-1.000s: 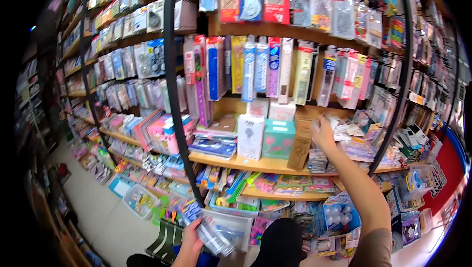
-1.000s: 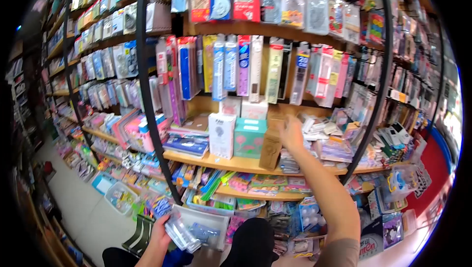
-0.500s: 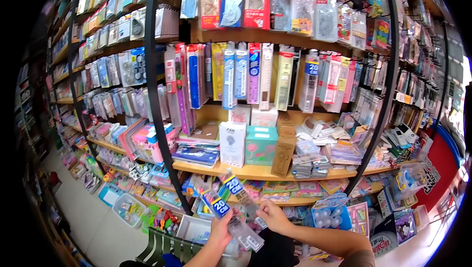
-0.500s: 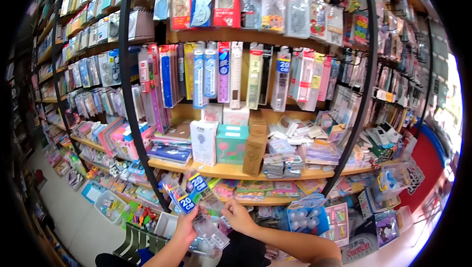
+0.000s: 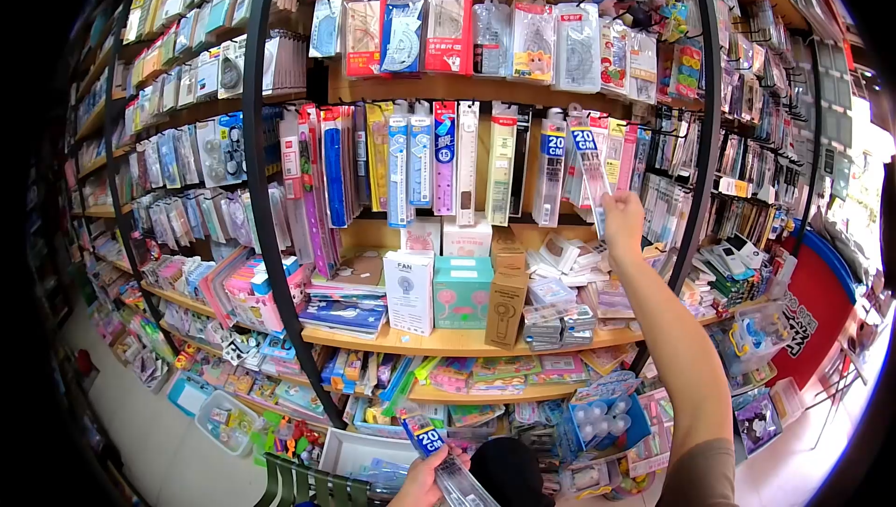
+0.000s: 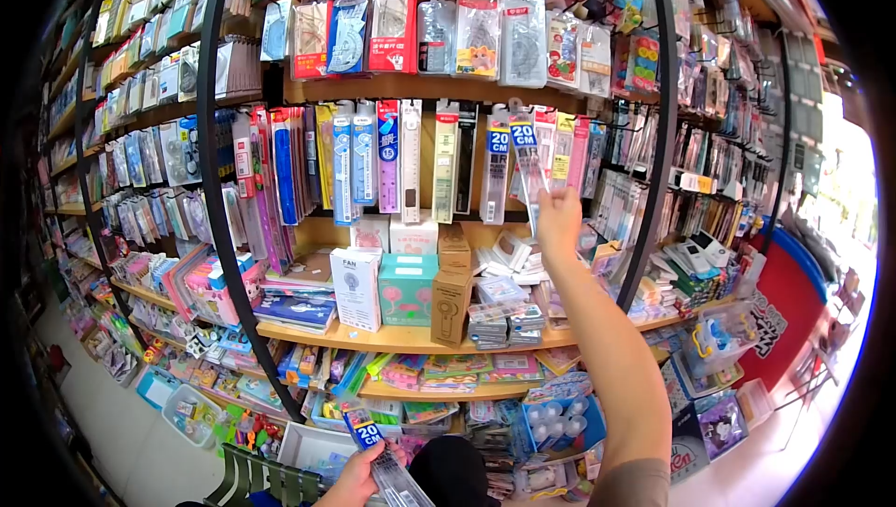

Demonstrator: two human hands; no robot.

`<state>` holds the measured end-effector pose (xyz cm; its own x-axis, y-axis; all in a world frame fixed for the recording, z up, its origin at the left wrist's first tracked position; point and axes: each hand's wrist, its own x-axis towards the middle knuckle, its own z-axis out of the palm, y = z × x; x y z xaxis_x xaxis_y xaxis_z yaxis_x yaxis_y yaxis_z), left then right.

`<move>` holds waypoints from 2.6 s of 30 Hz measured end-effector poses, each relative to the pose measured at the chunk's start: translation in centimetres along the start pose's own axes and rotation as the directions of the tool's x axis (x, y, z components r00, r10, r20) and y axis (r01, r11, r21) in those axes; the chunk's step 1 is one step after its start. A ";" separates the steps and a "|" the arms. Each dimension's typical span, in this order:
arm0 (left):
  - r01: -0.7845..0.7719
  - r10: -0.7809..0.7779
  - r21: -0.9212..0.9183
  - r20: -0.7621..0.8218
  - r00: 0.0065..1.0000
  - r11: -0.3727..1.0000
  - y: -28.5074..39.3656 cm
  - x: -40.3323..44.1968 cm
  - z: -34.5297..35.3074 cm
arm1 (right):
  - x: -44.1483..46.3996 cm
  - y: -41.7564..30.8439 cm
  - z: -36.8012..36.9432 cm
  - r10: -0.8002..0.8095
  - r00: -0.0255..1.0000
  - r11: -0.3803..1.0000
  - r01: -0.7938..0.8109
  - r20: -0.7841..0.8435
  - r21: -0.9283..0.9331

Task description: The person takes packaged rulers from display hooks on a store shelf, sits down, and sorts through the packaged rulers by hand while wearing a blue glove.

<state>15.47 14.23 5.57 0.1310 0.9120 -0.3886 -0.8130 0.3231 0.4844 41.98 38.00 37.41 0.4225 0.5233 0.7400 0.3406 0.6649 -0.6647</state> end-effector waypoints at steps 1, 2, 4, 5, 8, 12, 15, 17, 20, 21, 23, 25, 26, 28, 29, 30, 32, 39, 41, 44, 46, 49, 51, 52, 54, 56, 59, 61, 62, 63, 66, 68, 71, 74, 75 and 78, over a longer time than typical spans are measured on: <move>-0.003 0.003 -0.009 0.003 1.000 1.000 0.0 0.1 -0.2 | 0.4 -0.8 0.1 0.030 1.000 1.000 -0.030 0.005 -0.002; -0.006 0.006 -0.019 0.006 1.000 1.000 0.0 0.1 -0.4 | 0.7 -1.6 0.3 0.061 0.998 0.998 -0.061 0.010 -0.005; -0.014 0.014 -0.025 0.011 1.000 1.000 -0.1 0.0 -0.5 | 0.9 -2.5 0.7 0.088 0.996 0.996 -0.088 0.017 -0.025; -0.018 0.019 -0.023 0.012 1.000 1.000 -0.1 -0.1 -0.6 | 0.9 -2.8 0.8 0.085 0.996 0.996 -0.084 0.019 -0.043; -0.008 0.008 0.004 0.006 1.000 1.000 0.1 -0.6 -0.4 | 1.2 -2.4 1.2 0.138 0.989 0.990 -0.138 0.048 -0.008; -0.001 0.001 0.008 0.004 1.000 1.000 0.5 -0.7 -0.6 | 1.0 -2.5 1.3 0.185 0.980 0.982 -0.187 0.069 0.012; -0.013 0.013 0.003 0.004 1.000 1.000 0.5 -0.6 -0.6 | 1.1 -2.3 1.7 0.192 0.980 0.981 -0.191 0.057 -0.027; -0.009 0.010 -0.033 0.026 1.000 0.999 0.3 0.0 -0.9 | 1.0 -2.3 2.3 0.148 0.987 0.988 -0.149 0.057 0.028; -0.031 0.033 -0.025 0.069 0.997 0.999 0.4 0.1 -0.7 | 1.6 -1.7 3.3 0.178 0.978 0.984 -0.176 0.105 -0.026; -0.044 0.045 -0.014 0.080 0.996 0.999 0.6 -0.3 -0.3 | 1.9 -1.1 3.7 0.208 0.969 0.977 -0.201 0.132 -0.068; -0.052 0.056 -0.080 0.059 0.997 0.995 1.1 -0.7 0.3 | 2.9 2.7 4.7 -0.048 0.989 0.963 0.083 0.140 -0.256; -0.077 0.083 -0.107 0.054 0.995 0.991 1.6 -0.7 0.1 | 0.6 2.1 5.2 0.057 0.973 0.967 0.001 0.223 -0.253; -0.129 0.134 -0.087 0.055 0.989 0.988 2.0 -1.4 0.9 | -0.6 3.2 5.9 0.021 0.964 0.950 0.063 0.264 -0.307; -0.168 0.173 -0.082 0.069 0.982 0.982 2.5 -1.3 0.6 | -2.9 5.7 6.3 -0.056 0.939 0.893 0.199 0.338 -0.404; -0.192 0.196 -0.093 0.038 0.980 0.977 2.7 -1.3 0.7 | -6.0 4.7 5.9 0.043 0.873 0.928 0.145 0.485 -0.343; -0.217 0.220 -0.086 0.022 0.975 0.972 3.0 -1.5 0.9 | -10.2 1.9 5.4 0.126 0.775 0.954 0.078 0.619 -0.291; -0.269 0.270 -0.071 -0.002 0.963 0.960 3.5 -2.1 1.6 | -18.0 0.4 3.8 0.145 0.506 0.978 0.059 0.850 -0.201; -0.299 0.296 -0.041 -0.067 0.953 0.953 2.9 -1.2 0.0 | -35.2 1.5 -1.8 0.200 -0.050 0.967 -0.153 0.979 -0.205; -0.305 0.295 -0.071 -0.124 0.948 0.950 2.9 -1.2 0.5 | -35.4 2.4 -1.9 0.224 0.008 0.947 -0.239 0.974 -0.216; -0.276 0.272 -0.069 -0.055 0.961 0.959 2.6 -0.6 -0.3 | -34.1 4.7 -1.6 0.164 0.345 0.952 -0.301 0.924 -0.056; -0.266 0.263 -0.056 -0.050 0.963 0.962 2.4 -0.1 -0.8 | -29.7 4.4 -0.9 0.281 0.476 0.939 -0.318 0.834 -0.135; -0.193 0.189 -0.071 -0.054 0.981 0.979 2.6 -0.4 -0.5 | -19.8 0.3 -0.1 0.381 0.713 0.904 -0.422 0.588 -0.072; -0.154 0.151 -0.032 -0.086 0.985 0.988 2.6 -0.3 -0.4 | -14.4 4.0 1.2 0.255 0.913 0.965 -0.259 0.317 -0.031; -0.134 0.132 -0.013 -0.104 0.986 0.991 2.6 -0.3 -0.4 | -11.7 3.8 1.5 0.251 0.936 0.948 -0.289 0.245 0.131; -0.133 0.136 0.036 -0.122 0.983 0.990 2.4 -0.1 -0.5 | -7.4 1.9 1.4 0.139 0.980 0.987 -0.149 0.141 0.063; -0.128 0.131 0.033 -0.120 0.984 0.991 2.4 -0.1 -0.3 | -3.9 2.1 1.5 0.022 0.999 0.997 -0.020 0.032 -0.074; -0.129 0.135 0.054 -0.127 0.983 0.990 2.4 -0.2 0.0 | -1.3 1.0 1.9 0.059 0.998 0.998 -0.058 0.027 -0.014; -0.117 0.123 0.060 -0.113 0.986 0.991 2.4 -0.2 -0.1 | -0.4 0.6 2.2 0.066 0.997 0.998 -0.067 0.033 0.004; -0.111 0.117 0.063 -0.107 0.987 0.992 2.4 -0.2 -0.2 | 0.0 1.0 2.5 0.066 0.998 0.998 -0.065 0.024 -0.016; -0.117 0.123 0.064 -0.101 0.987 0.991 2.4 -0.2 -0.3 | 0.5 1.7 2.9 0.065 0.998 0.997 -0.064 0.014 -0.037; -0.124 0.130 0.064 -0.099 0.987 0.990 2.4 -0.2 -0.5 | 1.2 2.5 3.4 0.116 0.993 0.993 -0.115 0.016 -0.035; -0.121 0.127 0.060 -0.114 0.985 0.991 2.5 -0.4 -0.3 | 1.1 2.2 3.4 0.130 0.991 0.990 -0.129 0.017 -0.048; -0.130 0.136 0.060 -0.103 0.985 0.990 2.6 -0.4 -0.5 | 0.8 1.2 3.3 0.112 0.994 0.988 -0.110 0.011 -0.107; -0.122 0.126 0.052 -0.094 0.988 0.991 2.5 -0.3 -0.7 | 1.0 1.3 3.3 0.118 0.993 0.984 -0.115 0.016 -0.135; -0.121 0.125 0.051 -0.091 0.988 0.991 2.5 -0.2 -0.7 | 1.1 1.3 3.4 0.111 0.994 0.984 -0.108 0.011 -0.140; -0.119 0.123 0.051 -0.090 0.988 0.992 2.5 -0.2 -0.7 | 1.7 2.2 3.6 0.135 0.991 0.985 -0.132 0.019 -0.112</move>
<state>13.02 14.71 6.29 -0.0216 0.9185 -0.3949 -0.7929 0.2248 0.5664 40.42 42.28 37.63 0.4481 0.6182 0.6457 0.3743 0.5262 -0.7635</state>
